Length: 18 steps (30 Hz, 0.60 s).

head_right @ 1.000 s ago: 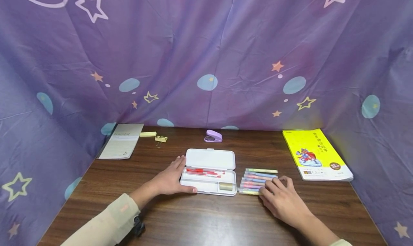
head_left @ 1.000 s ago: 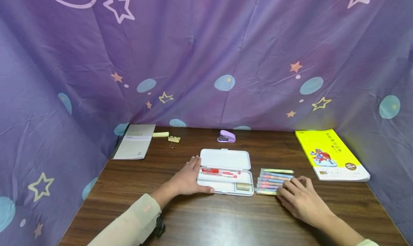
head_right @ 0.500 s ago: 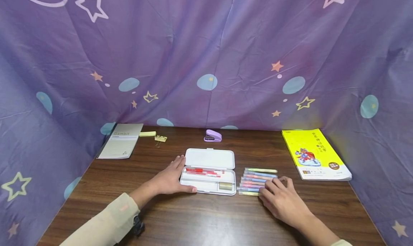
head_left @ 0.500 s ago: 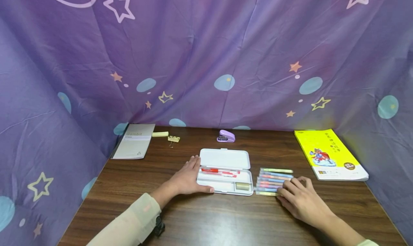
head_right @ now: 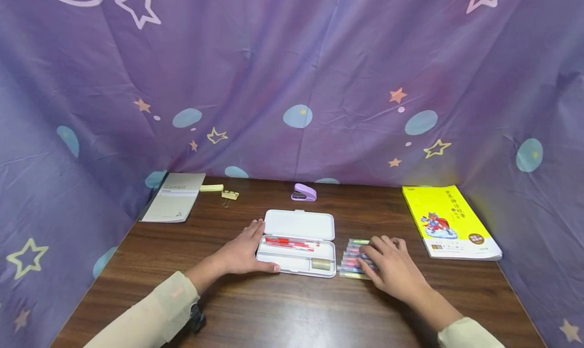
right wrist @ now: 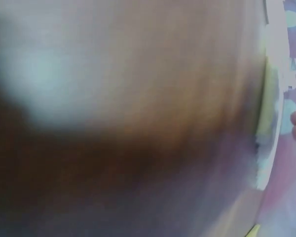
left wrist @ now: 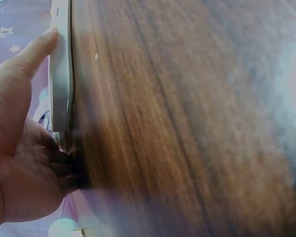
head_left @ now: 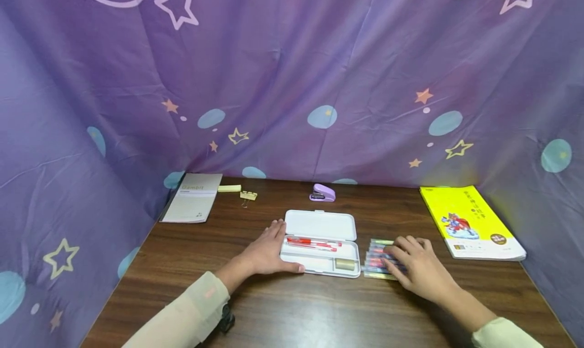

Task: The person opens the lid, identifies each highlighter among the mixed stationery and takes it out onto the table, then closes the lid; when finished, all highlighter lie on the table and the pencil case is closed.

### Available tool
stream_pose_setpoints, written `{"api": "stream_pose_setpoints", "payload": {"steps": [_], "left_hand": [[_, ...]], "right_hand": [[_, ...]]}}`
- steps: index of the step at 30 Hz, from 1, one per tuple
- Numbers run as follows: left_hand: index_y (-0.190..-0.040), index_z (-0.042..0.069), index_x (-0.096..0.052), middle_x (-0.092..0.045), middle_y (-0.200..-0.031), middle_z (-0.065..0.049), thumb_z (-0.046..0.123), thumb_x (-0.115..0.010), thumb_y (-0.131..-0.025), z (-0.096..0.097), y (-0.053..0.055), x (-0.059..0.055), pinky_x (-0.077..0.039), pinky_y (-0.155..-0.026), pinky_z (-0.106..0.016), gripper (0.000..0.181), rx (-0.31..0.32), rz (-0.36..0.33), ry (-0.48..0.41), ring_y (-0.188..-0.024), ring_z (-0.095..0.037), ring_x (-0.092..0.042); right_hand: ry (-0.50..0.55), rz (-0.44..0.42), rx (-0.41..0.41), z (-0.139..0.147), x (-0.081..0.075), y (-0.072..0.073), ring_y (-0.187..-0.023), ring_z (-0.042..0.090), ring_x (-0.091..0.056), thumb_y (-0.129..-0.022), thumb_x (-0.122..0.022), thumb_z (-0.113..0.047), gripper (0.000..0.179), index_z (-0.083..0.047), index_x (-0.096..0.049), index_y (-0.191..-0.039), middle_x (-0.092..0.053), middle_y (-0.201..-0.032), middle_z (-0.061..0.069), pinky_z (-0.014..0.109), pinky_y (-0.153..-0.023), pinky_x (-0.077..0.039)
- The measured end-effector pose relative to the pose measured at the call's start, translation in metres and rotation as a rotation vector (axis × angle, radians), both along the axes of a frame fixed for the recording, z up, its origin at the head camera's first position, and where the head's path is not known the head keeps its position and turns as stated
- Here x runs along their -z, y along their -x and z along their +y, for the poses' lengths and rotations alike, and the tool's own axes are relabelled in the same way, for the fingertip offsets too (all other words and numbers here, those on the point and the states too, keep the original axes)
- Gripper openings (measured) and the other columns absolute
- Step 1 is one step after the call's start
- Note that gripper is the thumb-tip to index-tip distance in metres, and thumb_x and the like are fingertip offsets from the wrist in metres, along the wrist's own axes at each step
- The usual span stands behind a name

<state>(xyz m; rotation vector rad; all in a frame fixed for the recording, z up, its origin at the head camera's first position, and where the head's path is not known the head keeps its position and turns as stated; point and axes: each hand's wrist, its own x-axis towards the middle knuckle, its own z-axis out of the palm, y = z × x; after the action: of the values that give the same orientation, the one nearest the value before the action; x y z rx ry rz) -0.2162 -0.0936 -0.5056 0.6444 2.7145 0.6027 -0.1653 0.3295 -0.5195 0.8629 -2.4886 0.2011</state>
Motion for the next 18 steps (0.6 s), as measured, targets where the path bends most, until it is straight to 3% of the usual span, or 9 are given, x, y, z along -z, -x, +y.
{"api": "stream_pose_setpoints", "payload": {"steps": [1,5,8,11,18], "left_hand": [[-0.175,-0.004,-0.013,-0.012,-0.185,-0.025,0.082,-0.077,-0.084,0.001,0.0,0.0,-0.017,-0.143,-0.049,0.141,0.0,-0.001,0.0,-0.174,-0.04,-0.011],[-0.175,-0.004,-0.013,-0.012,-0.185,-0.025,0.082,-0.078,-0.084,0.001,-0.001,0.0,-0.017,-0.143,-0.05,0.141,-0.001,0.0,-0.003,-0.174,-0.04,-0.011],[-0.175,-0.004,-0.013,-0.013,-0.185,-0.026,0.082,-0.078,-0.084,0.001,-0.002,0.0,-0.018,-0.142,-0.051,0.141,0.001,-0.001,-0.011,-0.174,-0.041,-0.011],[-0.175,-0.005,-0.013,-0.013,-0.184,-0.026,0.082,-0.078,-0.084,0.001,-0.001,0.0,-0.018,-0.142,-0.051,0.141,0.007,0.006,-0.008,-0.174,-0.042,-0.012],[-0.175,-0.005,-0.012,-0.012,-0.184,-0.027,0.083,-0.077,-0.084,-0.001,0.001,0.001,-0.018,-0.142,-0.051,0.142,0.008,0.012,-0.002,-0.174,-0.042,-0.011]], "right_hand": [[0.011,-0.021,0.02,-0.004,-0.001,0.006,-0.095,0.021,-0.062,-0.09,-0.087,-0.027,0.026,-0.015,-0.08,-0.112,-0.068,-0.103,-0.002,0.057,-0.085,-0.049],[0.039,-0.152,0.076,-0.023,0.0,0.031,-0.104,0.027,-0.069,-0.097,-0.085,-0.03,0.035,-0.01,-0.079,-0.125,-0.071,-0.114,0.005,0.057,-0.086,-0.056],[0.07,-0.279,0.099,-0.039,0.0,0.049,-0.115,0.034,-0.073,-0.104,-0.078,-0.031,0.043,-0.006,-0.073,-0.139,-0.073,-0.126,0.012,0.062,-0.096,-0.061],[0.112,-0.379,0.107,-0.056,0.0,0.065,-0.126,0.042,-0.07,-0.108,-0.071,-0.026,0.048,-0.002,-0.065,-0.15,-0.071,-0.137,0.02,0.066,-0.108,-0.058],[0.206,-0.397,0.076,-0.078,-0.001,0.084,-0.125,0.048,-0.067,-0.101,-0.067,-0.005,0.05,0.004,-0.063,-0.15,-0.072,-0.137,0.028,0.066,-0.108,-0.057]]}}
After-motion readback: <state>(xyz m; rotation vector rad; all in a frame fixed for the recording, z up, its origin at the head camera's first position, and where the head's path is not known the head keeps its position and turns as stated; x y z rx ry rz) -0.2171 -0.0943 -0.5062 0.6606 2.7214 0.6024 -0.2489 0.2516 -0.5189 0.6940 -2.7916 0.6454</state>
